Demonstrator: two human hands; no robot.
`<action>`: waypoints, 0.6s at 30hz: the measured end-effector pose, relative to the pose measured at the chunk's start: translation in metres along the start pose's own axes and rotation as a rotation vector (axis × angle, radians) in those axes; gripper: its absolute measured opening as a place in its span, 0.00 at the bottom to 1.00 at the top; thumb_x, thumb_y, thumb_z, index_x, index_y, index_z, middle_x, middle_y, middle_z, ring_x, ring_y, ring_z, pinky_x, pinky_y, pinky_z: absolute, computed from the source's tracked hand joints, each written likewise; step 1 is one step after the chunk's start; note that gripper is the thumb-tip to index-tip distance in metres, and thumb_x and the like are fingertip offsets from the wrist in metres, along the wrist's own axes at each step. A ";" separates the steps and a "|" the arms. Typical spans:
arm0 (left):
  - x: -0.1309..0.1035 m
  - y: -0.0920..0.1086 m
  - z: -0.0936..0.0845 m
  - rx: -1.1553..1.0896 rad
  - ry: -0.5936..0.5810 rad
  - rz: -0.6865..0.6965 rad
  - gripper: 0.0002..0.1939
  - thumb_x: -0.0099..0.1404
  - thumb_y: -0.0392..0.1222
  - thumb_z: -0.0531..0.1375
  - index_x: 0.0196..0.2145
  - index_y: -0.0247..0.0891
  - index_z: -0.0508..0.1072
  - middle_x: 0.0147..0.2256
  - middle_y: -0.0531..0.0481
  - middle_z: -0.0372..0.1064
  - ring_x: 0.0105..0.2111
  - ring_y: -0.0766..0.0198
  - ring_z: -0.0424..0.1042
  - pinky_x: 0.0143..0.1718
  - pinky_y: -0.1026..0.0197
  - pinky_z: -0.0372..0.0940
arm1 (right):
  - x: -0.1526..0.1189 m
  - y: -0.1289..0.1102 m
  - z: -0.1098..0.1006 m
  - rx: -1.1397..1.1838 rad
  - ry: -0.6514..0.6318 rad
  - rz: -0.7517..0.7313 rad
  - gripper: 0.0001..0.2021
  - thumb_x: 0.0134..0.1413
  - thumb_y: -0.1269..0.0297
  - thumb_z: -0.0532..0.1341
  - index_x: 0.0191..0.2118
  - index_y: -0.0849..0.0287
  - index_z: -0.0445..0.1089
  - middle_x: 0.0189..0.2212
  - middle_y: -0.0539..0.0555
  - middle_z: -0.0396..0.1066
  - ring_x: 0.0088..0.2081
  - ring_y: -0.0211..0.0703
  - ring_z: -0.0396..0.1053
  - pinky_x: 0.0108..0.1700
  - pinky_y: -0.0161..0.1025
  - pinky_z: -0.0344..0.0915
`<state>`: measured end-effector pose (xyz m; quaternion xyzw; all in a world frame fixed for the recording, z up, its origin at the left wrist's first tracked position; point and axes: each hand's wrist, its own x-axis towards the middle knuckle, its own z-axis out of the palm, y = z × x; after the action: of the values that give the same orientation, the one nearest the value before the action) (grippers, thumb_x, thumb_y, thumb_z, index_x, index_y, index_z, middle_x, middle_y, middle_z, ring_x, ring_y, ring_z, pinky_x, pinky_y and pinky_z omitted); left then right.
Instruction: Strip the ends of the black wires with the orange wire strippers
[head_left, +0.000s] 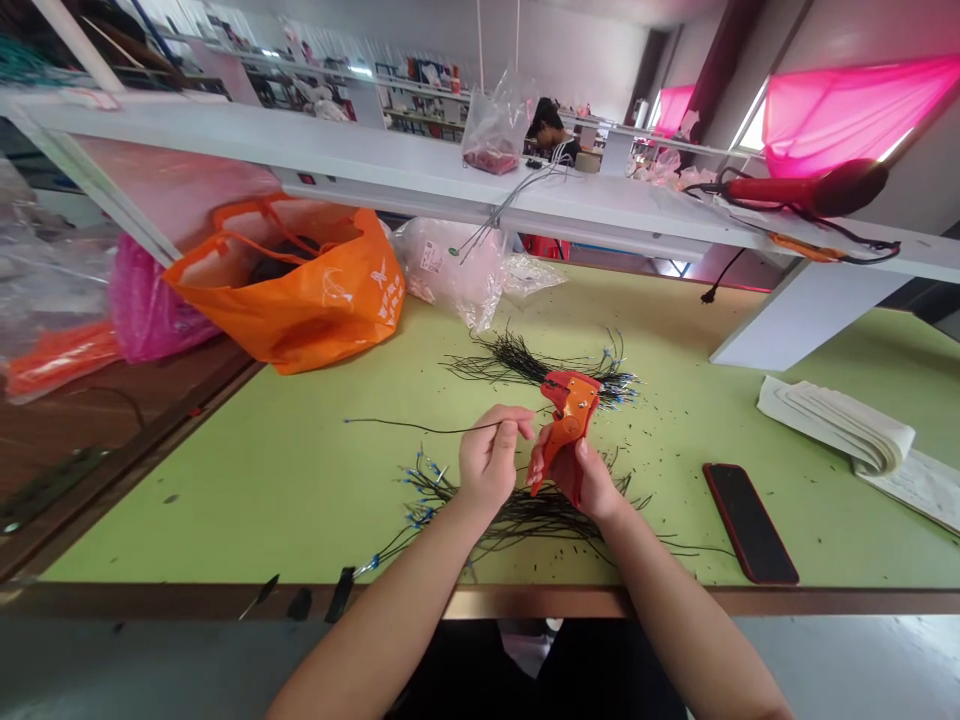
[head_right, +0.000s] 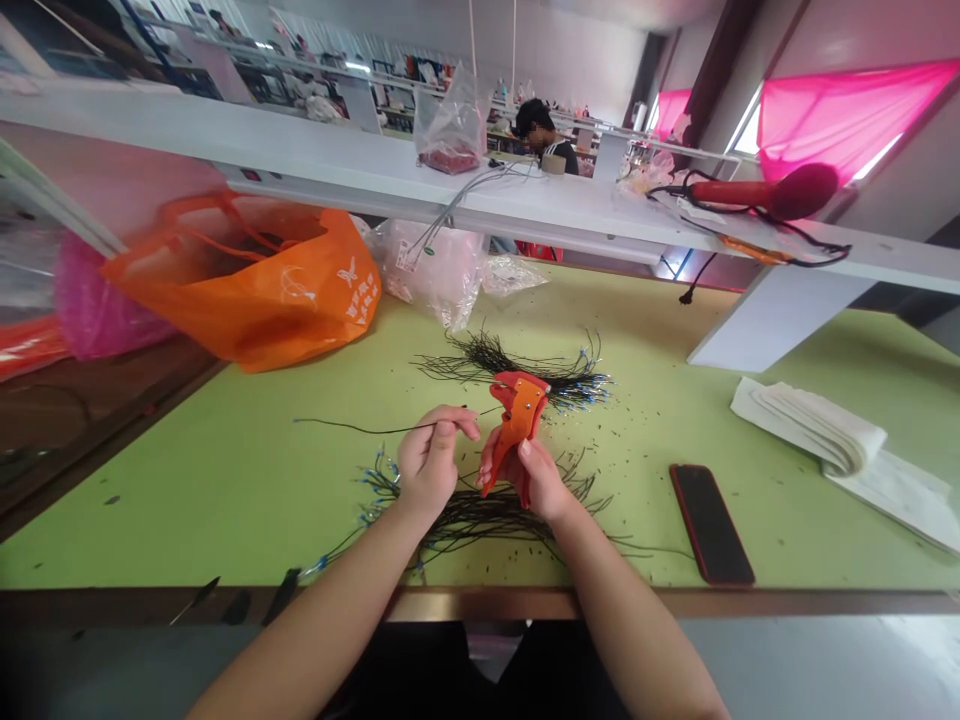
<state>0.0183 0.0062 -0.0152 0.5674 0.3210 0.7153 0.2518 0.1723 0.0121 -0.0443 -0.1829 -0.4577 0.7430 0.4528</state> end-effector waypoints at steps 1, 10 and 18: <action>0.000 0.002 0.002 -0.029 -0.011 -0.009 0.19 0.75 0.52 0.56 0.38 0.36 0.79 0.26 0.49 0.73 0.26 0.65 0.73 0.31 0.62 0.70 | 0.000 0.001 0.000 -0.002 -0.006 0.011 0.29 0.53 0.33 0.63 0.41 0.58 0.71 0.30 0.56 0.73 0.33 0.50 0.74 0.36 0.46 0.75; -0.008 0.003 0.009 -0.428 -0.069 -0.349 0.19 0.71 0.57 0.60 0.39 0.36 0.76 0.27 0.53 0.68 0.15 0.70 0.67 0.10 0.68 0.61 | 0.003 0.008 -0.004 0.013 0.001 0.051 0.28 0.54 0.33 0.63 0.41 0.57 0.70 0.28 0.54 0.73 0.34 0.51 0.75 0.37 0.48 0.76; -0.006 0.000 0.008 -0.454 -0.030 -0.425 0.20 0.70 0.59 0.60 0.38 0.37 0.75 0.26 0.53 0.68 0.17 0.69 0.67 0.10 0.68 0.59 | 0.002 0.006 -0.001 -0.045 0.000 0.048 0.30 0.54 0.32 0.62 0.44 0.56 0.70 0.33 0.57 0.75 0.40 0.53 0.76 0.41 0.50 0.76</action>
<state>0.0278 0.0033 -0.0178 0.4273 0.2605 0.6917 0.5207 0.1691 0.0135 -0.0498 -0.2039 -0.4699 0.7432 0.4305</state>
